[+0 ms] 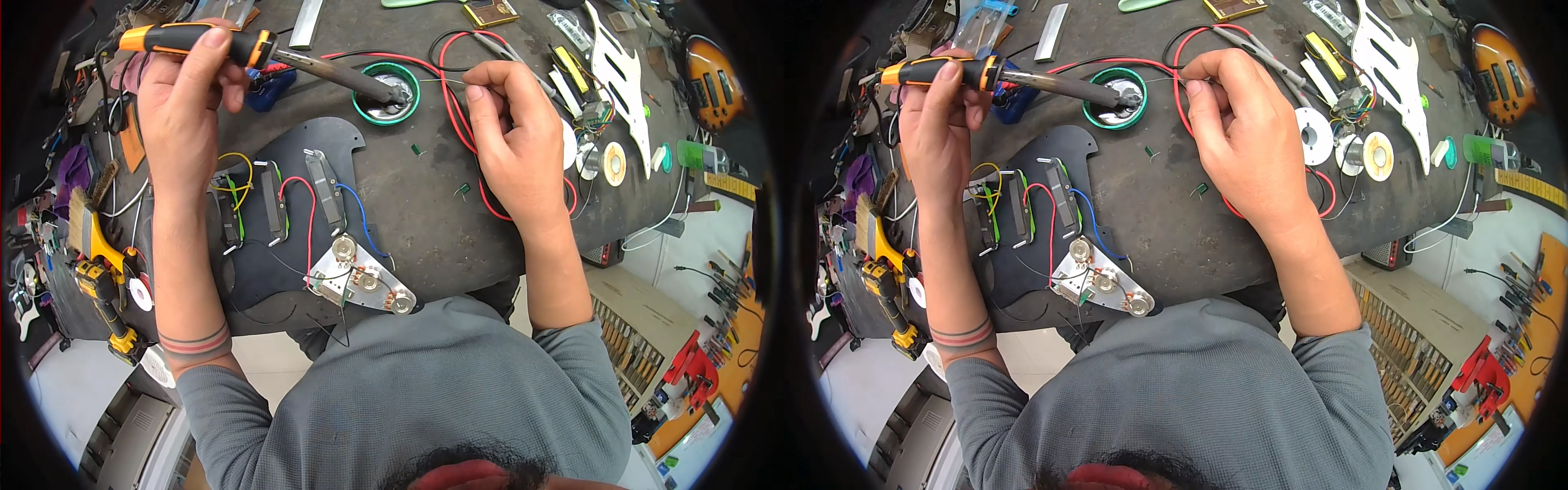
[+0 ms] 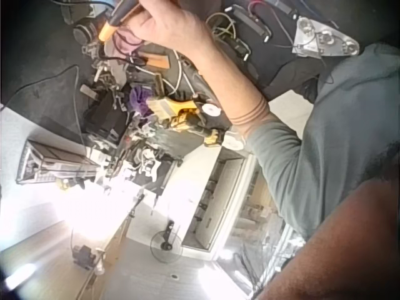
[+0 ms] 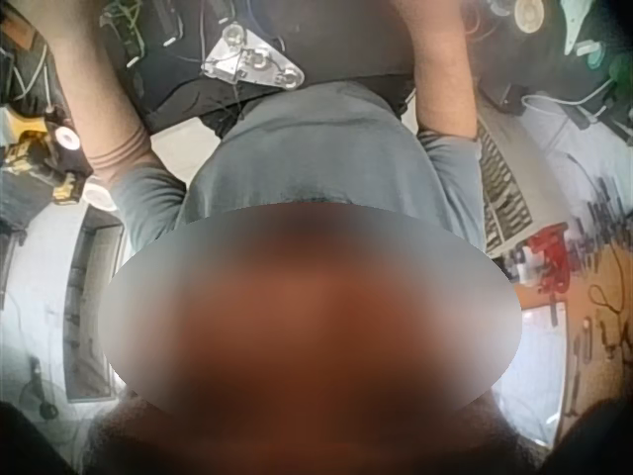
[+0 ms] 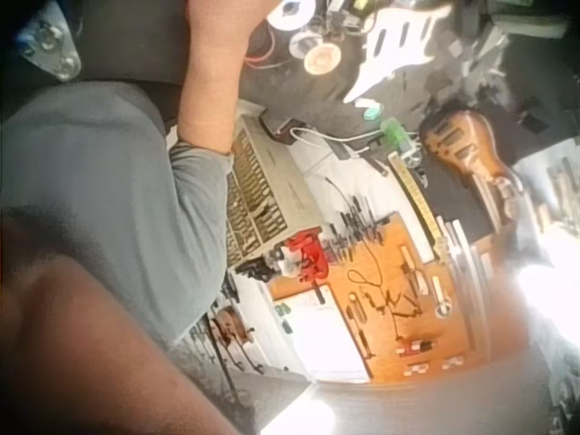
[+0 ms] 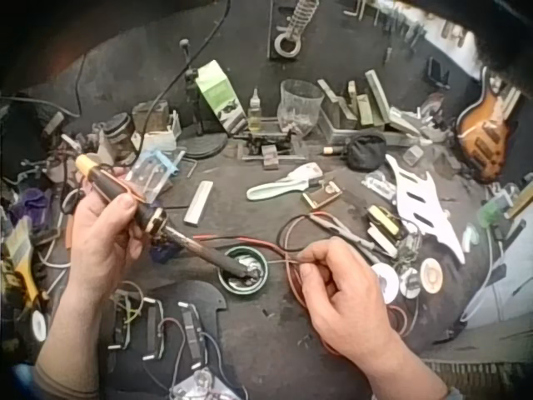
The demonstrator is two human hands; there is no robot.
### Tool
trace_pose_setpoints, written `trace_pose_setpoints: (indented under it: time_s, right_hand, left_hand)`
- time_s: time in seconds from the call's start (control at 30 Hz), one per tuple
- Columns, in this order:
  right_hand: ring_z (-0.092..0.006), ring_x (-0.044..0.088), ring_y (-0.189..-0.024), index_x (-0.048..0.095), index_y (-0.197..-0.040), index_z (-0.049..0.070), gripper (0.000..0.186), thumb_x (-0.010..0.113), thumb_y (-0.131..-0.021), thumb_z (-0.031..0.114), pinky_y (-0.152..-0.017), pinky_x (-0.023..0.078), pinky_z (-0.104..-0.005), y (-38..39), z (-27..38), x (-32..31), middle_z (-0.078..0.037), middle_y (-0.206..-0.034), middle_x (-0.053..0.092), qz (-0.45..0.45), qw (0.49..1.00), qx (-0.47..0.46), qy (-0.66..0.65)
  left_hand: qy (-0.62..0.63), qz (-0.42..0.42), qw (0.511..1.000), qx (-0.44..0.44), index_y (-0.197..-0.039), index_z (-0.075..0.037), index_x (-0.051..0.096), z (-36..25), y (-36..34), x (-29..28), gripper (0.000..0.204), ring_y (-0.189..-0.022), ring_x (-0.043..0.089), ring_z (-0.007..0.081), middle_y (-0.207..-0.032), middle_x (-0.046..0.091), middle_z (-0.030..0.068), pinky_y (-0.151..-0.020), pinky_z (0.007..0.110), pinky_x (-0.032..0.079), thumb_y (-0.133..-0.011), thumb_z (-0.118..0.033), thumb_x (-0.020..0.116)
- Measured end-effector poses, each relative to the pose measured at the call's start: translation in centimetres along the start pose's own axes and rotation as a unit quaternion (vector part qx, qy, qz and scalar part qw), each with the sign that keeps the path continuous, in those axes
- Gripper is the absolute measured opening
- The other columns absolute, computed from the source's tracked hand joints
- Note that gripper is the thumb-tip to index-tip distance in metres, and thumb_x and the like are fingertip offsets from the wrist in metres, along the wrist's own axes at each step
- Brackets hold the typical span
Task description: The person works on a guitar pickguard assembly, manipulating potentiometers and wires by hand, using a soldering iron to apply solder to connections, and wiping the components with a cloth.
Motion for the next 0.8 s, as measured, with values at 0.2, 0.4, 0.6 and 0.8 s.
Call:
trace_pose_setpoints:
  time_s: [0.2, 0.4, 0.6, 0.8]
  right_hand:
    - [-0.0184, 0.065, -0.071, 0.068, -0.107, 0.001, 0.007, 0.070, -0.101, 0.002, -0.064, 0.052, -0.0331, 0.0, 0.2, -0.1, -0.008, -0.094, 0.068, 0.008, 1.000, 0.013, -0.003]
    - [-0.0275, 0.065, -0.071, 0.066, -0.105, 0.004, 0.011, 0.071, -0.097, 0.000, -0.064, 0.053, -0.0404, 0.0, 0.2, 0.9, -0.010, -0.092, 0.066, 0.012, 0.998, -0.067, 0.010]
    - [-0.0313, 0.066, -0.075, 0.066, -0.105, 0.006, 0.012, 0.072, -0.095, 0.001, -0.065, 0.053, -0.0441, 0.1, 0.4, 1.5, -0.010, -0.092, 0.065, 0.021, 0.995, -0.086, 0.039]
    - [-0.0317, 0.067, -0.076, 0.066, -0.104, 0.007, 0.015, 0.074, -0.093, 0.001, -0.066, 0.054, -0.0447, 0.1, 0.4, 1.9, -0.009, -0.092, 0.063, 0.020, 0.989, -0.122, 0.078]
  left_hand:
    - [0.116, -0.029, 0.993, -0.022, -0.119, 0.002, 0.071, 0.1, -1.0, -2.4, 0.027, -0.064, 0.053, 0.0114, -0.080, 0.064, 0.0025, -0.063, 0.027, 0.042, -0.109, -0.023, 0.068]
    - [0.091, -0.050, 0.994, -0.035, -0.137, 0.009, 0.063, 0.1, -1.1, -2.9, 0.043, -0.062, 0.043, 0.0058, -0.080, 0.058, -0.0014, -0.064, 0.027, 0.036, -0.112, -0.026, 0.058]
    - [0.137, -0.043, 0.989, -0.031, -0.128, 0.006, 0.067, 0.1, -1.2, -3.8, 0.036, -0.061, 0.044, 0.0066, -0.080, 0.059, -0.0010, -0.064, 0.027, 0.037, -0.111, -0.025, 0.059]
    - [0.171, -0.038, 0.984, -0.020, -0.120, 0.004, 0.072, -0.3, -0.9, -4.1, 0.031, -0.061, 0.046, 0.0076, -0.079, 0.061, -0.0006, -0.064, 0.028, 0.038, -0.109, -0.024, 0.063]
Point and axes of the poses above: each hand's wrist, its own y-axis away from the middle knuckle, its own x-axis out of the palm, z = x × y, the point moved 4 cm from there along -y, towards the middle knuckle
